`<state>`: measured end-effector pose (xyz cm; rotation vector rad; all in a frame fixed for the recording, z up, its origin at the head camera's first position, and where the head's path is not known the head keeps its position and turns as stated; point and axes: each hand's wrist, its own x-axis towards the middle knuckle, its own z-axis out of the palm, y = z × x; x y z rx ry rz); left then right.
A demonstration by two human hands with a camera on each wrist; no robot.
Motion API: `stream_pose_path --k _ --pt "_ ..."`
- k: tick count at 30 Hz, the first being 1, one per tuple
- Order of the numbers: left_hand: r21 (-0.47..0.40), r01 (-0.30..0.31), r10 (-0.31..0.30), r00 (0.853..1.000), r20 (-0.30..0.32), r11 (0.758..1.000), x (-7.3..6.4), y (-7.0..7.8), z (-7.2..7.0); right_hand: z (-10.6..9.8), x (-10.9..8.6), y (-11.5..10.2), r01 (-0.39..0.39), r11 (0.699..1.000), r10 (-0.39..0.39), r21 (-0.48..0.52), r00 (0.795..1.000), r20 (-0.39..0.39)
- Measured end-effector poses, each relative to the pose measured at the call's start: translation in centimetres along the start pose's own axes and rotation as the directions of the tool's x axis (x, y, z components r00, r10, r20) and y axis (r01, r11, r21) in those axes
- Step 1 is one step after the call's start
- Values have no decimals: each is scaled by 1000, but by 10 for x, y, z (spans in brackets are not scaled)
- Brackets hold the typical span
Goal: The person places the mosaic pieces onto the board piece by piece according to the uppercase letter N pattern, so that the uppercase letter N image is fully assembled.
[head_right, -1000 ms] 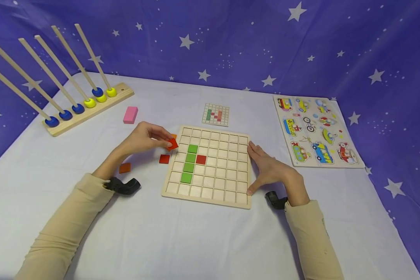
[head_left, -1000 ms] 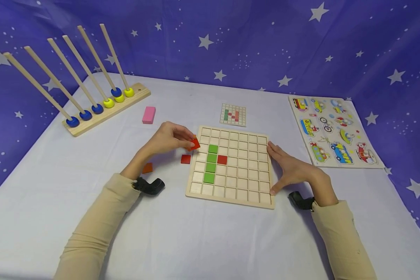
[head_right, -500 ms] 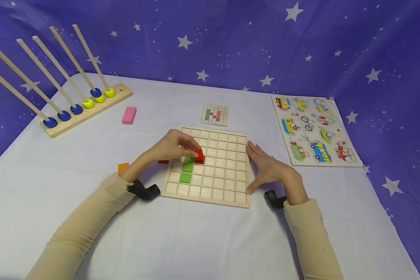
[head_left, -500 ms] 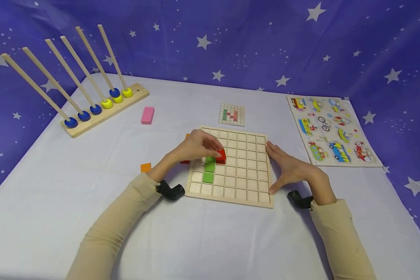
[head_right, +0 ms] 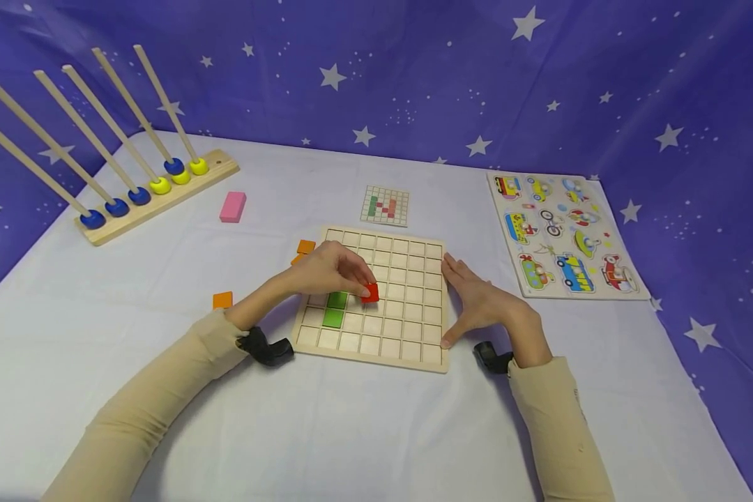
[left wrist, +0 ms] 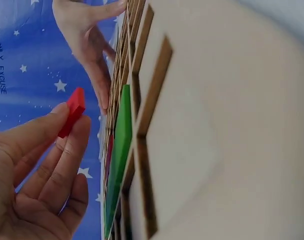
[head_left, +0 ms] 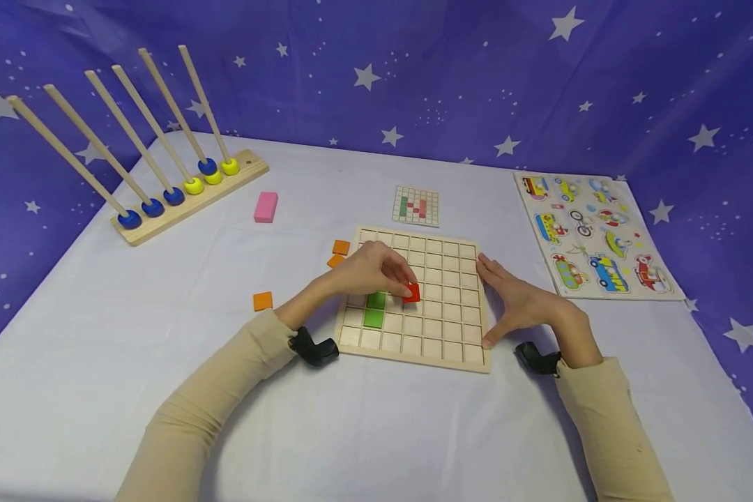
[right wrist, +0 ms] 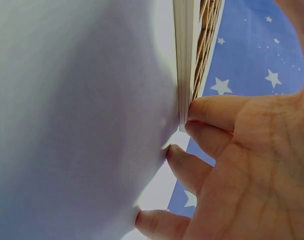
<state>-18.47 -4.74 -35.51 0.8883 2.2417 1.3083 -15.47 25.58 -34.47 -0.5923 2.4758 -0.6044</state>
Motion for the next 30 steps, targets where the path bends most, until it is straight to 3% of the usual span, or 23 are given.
stream_pose_path --k 7,10,18,25,30 --pt "-77 21 -25 998 -56 997 3 7 -2 -1 -1 0 1 1000 -1 -6 1000 -2" --pt "-66 20 -23 999 -48 998 7 6 0 -1 -1 0 -2 1000 2 -1 1000 -1" --pt "51 13 -13 1000 8 999 15 -8 11 0 0 0 4 1000 -4 2 1000 -1" --pt "138 -81 68 993 100 987 13 -5 18 -1 0 -1 11 1000 -11 5 1000 -2" --pt "239 -111 90 991 99 965 12 -1 19 -1 0 -1 5 1000 -5 -5 1000 -2"
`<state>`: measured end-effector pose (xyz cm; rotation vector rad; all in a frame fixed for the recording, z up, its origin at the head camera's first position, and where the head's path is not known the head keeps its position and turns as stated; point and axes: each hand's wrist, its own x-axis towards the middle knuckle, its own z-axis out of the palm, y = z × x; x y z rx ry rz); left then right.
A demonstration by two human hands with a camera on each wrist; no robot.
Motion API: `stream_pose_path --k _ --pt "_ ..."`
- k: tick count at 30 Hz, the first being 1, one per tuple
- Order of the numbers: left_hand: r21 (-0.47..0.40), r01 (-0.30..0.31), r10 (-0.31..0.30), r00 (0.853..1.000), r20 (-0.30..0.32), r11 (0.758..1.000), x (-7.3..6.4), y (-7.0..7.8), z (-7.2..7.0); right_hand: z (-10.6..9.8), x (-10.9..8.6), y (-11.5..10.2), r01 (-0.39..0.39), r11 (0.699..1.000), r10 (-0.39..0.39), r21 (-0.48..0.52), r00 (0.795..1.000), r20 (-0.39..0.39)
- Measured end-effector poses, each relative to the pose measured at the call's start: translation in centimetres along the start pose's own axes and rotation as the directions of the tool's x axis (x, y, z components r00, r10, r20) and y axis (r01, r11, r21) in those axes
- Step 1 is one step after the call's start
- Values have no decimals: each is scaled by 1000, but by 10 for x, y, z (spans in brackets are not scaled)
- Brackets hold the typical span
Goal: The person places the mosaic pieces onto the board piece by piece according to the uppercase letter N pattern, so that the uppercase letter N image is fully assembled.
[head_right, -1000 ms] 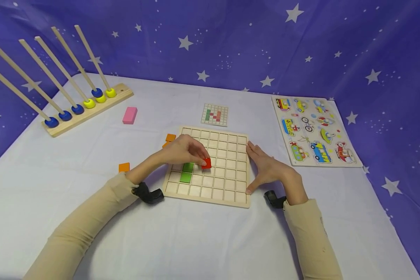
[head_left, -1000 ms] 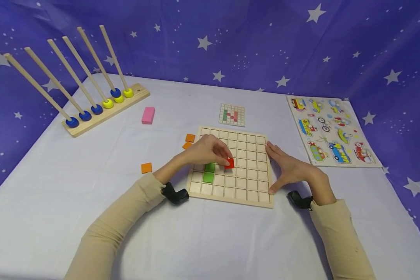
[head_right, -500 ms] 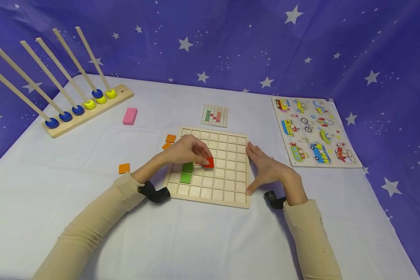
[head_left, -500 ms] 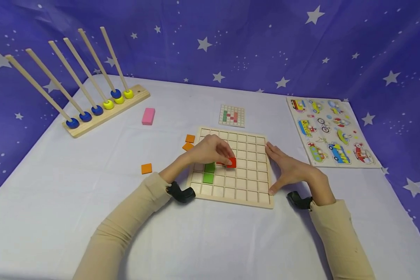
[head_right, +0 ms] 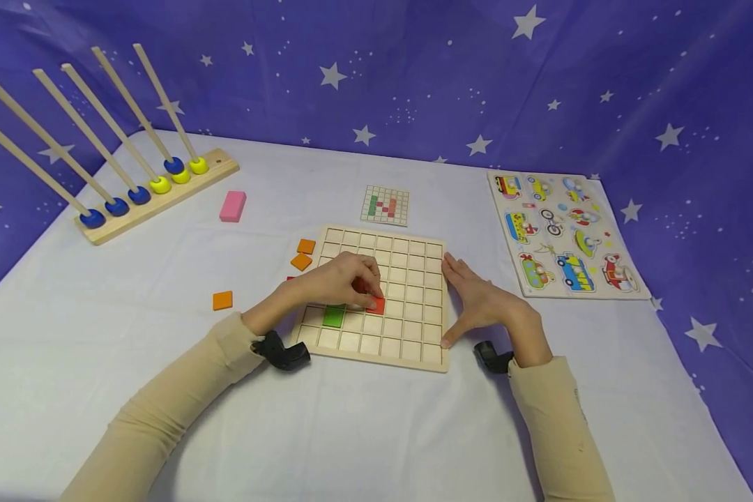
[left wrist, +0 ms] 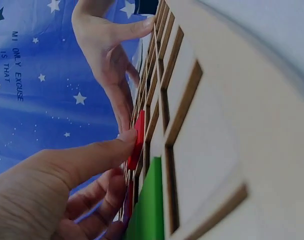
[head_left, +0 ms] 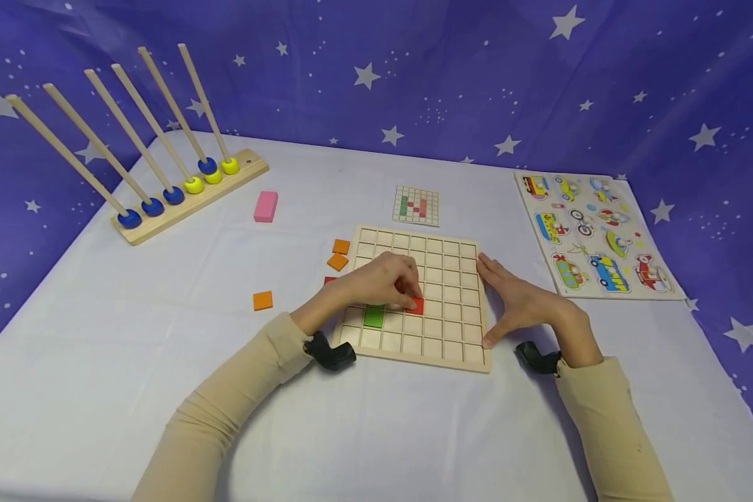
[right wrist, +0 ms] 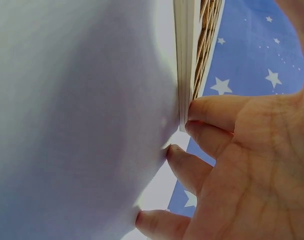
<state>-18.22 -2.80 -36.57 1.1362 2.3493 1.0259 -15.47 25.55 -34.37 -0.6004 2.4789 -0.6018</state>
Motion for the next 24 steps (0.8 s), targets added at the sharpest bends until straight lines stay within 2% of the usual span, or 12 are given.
stream_pose_path --k 4,8,12,15,18,21,24 --pt "96 15 -14 1000 -11 995 2 6 1 1 0 1 -3 1000 3 0 1000 4" --pt "212 25 -16 999 -43 977 4 11 2 1 -1 1 -3 1000 3 1 1000 3" --pt "236 53 -38 997 -67 970 -1 6 -4 2 -2 1 -15 1000 15 7 1000 3" --pt "149 68 -54 993 -101 987 -9 -8 -15 2 -2 2 -27 1000 27 8 1000 5" --pt "7 103 -101 984 -148 995 -21 -28 -32 1 -2 2 -30 1000 30 5 1000 5" --pt "-106 175 -190 971 -147 979 -37 -47 -50 1 -1 1 -28 1000 28 8 1000 5" --pt "-143 260 -274 958 -87 955 -55 -62 -67 0 0 0 -31 999 31 11 1000 7"
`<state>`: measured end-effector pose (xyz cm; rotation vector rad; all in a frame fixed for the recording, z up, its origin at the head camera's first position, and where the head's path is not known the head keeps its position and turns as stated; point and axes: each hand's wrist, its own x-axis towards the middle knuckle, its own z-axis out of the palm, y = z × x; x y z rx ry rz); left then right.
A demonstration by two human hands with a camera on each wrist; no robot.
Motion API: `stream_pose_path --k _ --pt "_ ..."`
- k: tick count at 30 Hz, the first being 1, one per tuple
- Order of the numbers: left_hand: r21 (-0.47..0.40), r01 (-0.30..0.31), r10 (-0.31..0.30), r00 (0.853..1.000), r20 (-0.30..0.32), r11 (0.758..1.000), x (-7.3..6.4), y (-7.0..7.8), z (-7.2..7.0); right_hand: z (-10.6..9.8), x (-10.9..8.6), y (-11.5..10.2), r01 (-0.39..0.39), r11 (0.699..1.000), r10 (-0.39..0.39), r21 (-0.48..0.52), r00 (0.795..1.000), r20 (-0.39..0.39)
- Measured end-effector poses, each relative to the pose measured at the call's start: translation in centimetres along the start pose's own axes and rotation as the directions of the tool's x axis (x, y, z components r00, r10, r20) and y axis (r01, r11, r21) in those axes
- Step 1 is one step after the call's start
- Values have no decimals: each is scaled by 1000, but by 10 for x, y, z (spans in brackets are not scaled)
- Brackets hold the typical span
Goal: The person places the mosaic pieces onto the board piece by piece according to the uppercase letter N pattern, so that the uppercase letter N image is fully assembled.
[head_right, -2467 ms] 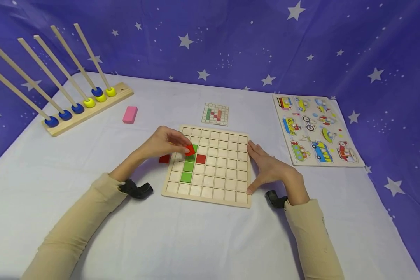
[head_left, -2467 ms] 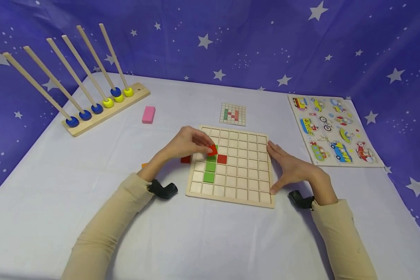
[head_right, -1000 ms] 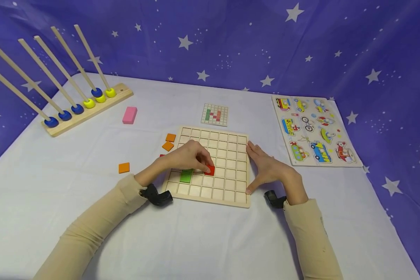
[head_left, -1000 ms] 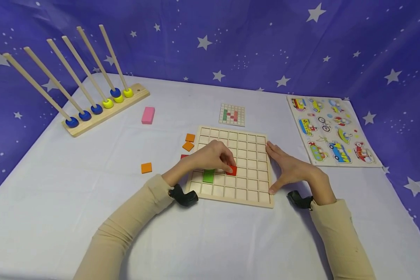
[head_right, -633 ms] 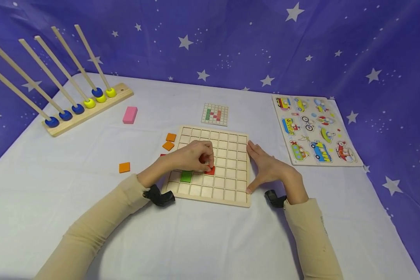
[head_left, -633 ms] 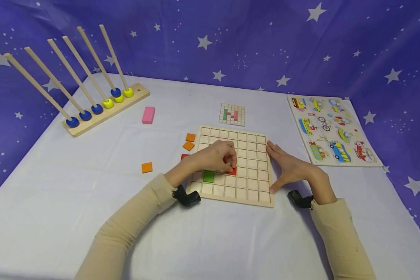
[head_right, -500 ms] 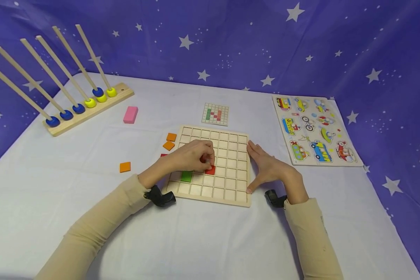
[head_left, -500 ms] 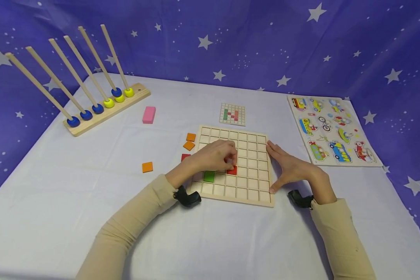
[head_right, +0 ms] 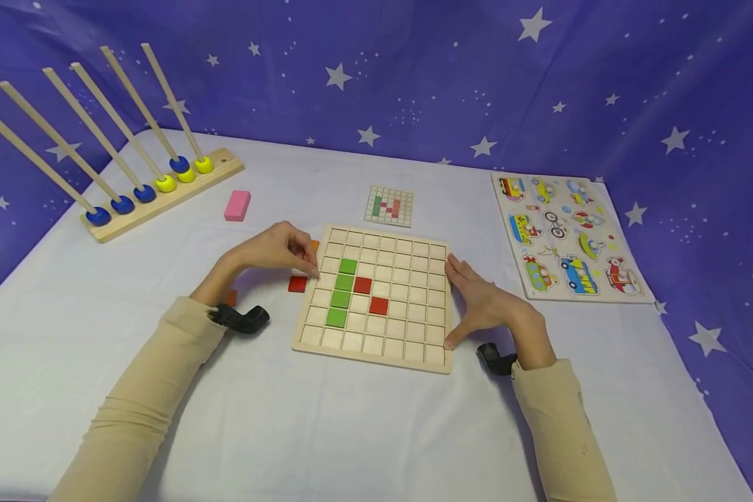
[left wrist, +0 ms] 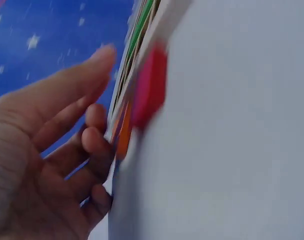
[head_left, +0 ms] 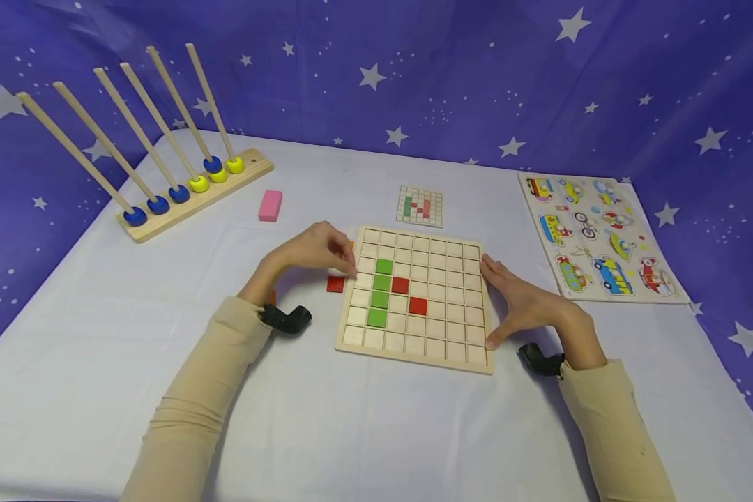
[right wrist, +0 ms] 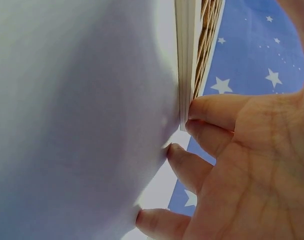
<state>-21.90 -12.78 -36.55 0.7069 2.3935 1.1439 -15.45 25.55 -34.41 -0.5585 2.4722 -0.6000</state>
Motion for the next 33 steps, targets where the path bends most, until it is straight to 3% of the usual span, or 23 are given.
stream_pose_path --k 6,12,16,19,25,29,33 --pt "-7 72 -71 995 69 997 -16 -19 -22 0 0 -1 -3 1000 3 -4 1000 2" --pt "142 52 -65 994 87 989 -17 -12 -17 0 1 -1 -14 1000 14 -18 1000 0" --pt "171 77 -92 992 84 982 -16 -9 -15 0 0 -1 -12 1000 12 -22 1000 3" --pt "131 101 -109 993 53 986 -18 -11 -18 0 0 -3 -6 1000 6 -18 1000 6" --pt "-34 105 -107 991 -80 994 -21 -28 -29 0 0 -3 -6 1000 6 -23 1000 0" --pt "-75 65 -75 988 -138 995 -23 -36 -32 -1 0 -3 -8 1000 8 -24 1000 5" --pt "-94 27 -42 987 -158 995 -22 -36 -32 -1 -1 -3 -12 1000 12 -16 1000 10"
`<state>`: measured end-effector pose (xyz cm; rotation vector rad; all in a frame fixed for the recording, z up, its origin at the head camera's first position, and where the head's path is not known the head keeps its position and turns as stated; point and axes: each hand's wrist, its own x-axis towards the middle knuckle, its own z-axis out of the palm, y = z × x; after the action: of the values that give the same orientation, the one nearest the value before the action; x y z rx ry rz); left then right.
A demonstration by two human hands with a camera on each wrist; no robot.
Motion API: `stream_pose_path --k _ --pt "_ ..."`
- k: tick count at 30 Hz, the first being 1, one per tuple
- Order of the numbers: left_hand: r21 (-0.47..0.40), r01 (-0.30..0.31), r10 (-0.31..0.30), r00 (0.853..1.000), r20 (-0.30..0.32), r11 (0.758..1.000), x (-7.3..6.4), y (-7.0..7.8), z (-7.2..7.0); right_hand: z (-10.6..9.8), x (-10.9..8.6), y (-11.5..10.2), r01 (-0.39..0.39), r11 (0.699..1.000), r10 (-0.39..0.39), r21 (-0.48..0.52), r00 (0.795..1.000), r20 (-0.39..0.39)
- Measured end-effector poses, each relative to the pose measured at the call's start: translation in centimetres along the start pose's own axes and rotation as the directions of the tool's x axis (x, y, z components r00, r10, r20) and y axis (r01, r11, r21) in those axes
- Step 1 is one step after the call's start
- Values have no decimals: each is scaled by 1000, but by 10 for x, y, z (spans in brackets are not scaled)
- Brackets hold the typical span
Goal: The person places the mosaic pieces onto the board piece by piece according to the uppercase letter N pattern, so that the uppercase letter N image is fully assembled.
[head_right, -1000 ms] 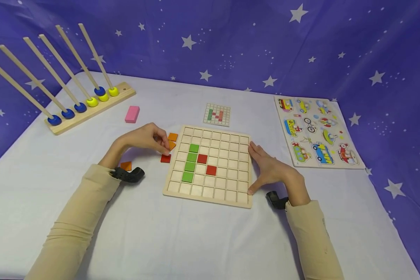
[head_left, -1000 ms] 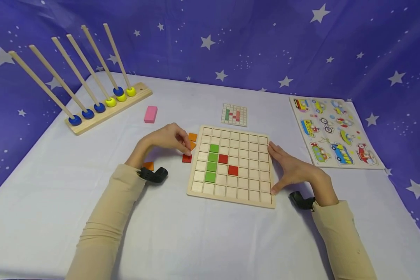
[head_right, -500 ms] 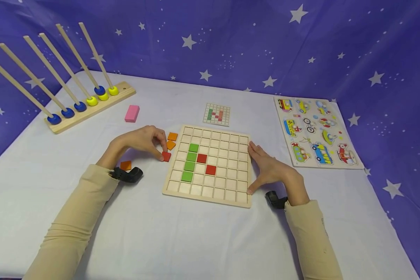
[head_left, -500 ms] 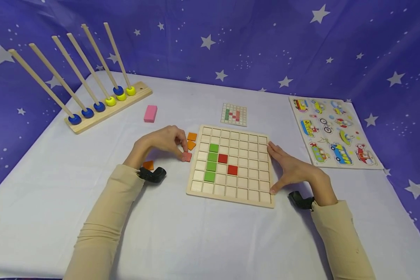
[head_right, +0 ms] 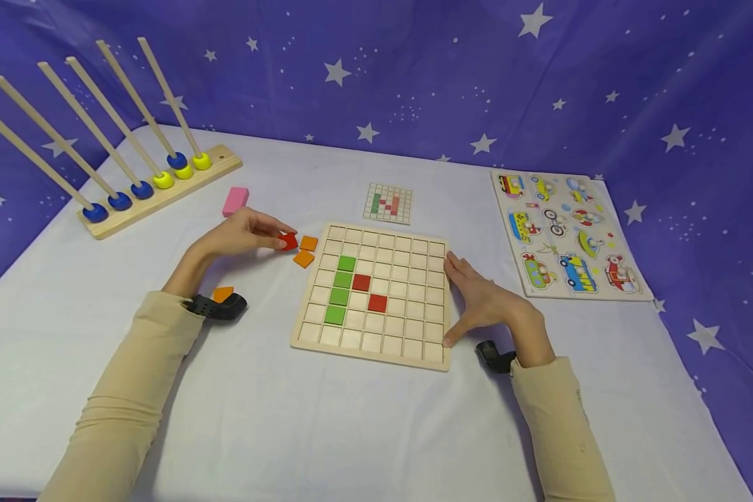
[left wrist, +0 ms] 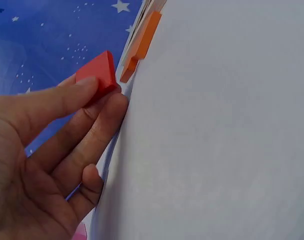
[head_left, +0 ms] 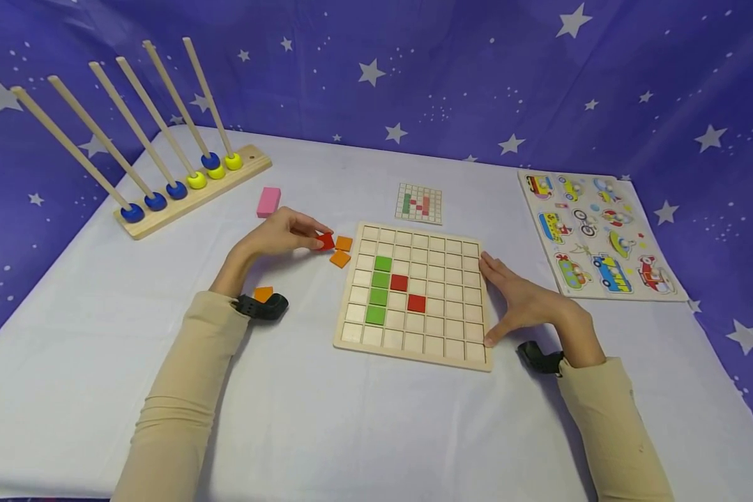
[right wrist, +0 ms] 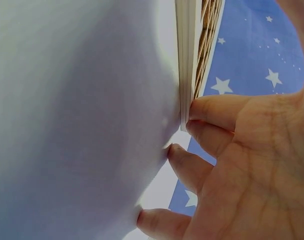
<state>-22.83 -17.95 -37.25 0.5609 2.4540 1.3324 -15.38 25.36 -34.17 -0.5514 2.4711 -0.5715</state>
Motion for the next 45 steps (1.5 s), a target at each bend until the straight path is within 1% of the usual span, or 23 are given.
stream_pose_path --k 5,7,11,14,16,17,19,21,25,29,32,35,37,39,42,45 --pt "-75 3 -2 1000 14 997 2 8 3 0 1 1 -3 1000 3 2 1000 3" --pt "-106 -5 6 1000 16 994 3 15 4 0 1 1 -4 1000 4 0 1000 4" --pt "-175 -39 38 999 -11 984 5 35 9 0 1 2 -5 1000 5 -5 1000 4" --pt "-246 -72 71 997 -15 967 7 49 17 0 1 3 -2 1000 2 -7 1000 2" --pt "-275 -82 88 996 7 958 11 56 28 0 2 4 -2 1000 2 -7 1000 0" --pt "-276 -81 91 996 23 958 13 60 34 1 1 4 -2 1000 2 -7 1000 -2" --pt "-267 -77 96 994 58 961 16 67 49 1 1 4 1 1000 -1 -4 1000 -6" --pt "-241 -74 99 991 94 968 19 75 63 1 1 4 1 1000 -1 1 1000 -10" --pt "-222 -99 131 983 132 970 24 89 89 1 0 5 8 1000 -8 8 1000 -10" --pt "-200 -105 141 974 178 974 29 99 112 1 1 5 19 1000 -19 3 1000 -8" --pt "-149 -115 148 961 233 982 30 103 126 1 1 5 19 1000 -19 -1 1000 -7" --pt "-83 -139 157 947 281 987 29 106 137 1 1 4 14 1000 -14 2 1000 -8" --pt "-35 -161 164 939 303 986 27 106 142 1 1 4 14 1000 -14 7 1000 -8" --pt "-3 -182 174 930 323 983 26 107 146 1 1 3 19 1000 -19 10 1000 -10" --pt "31 -226 201 914 352 974 24 107 149 1 1 2 25 1000 -25 14 1000 -11" --pt "81 -283 234 896 378 956 23 108 151 1 1 2 25 1000 -24 14 1000 -10"
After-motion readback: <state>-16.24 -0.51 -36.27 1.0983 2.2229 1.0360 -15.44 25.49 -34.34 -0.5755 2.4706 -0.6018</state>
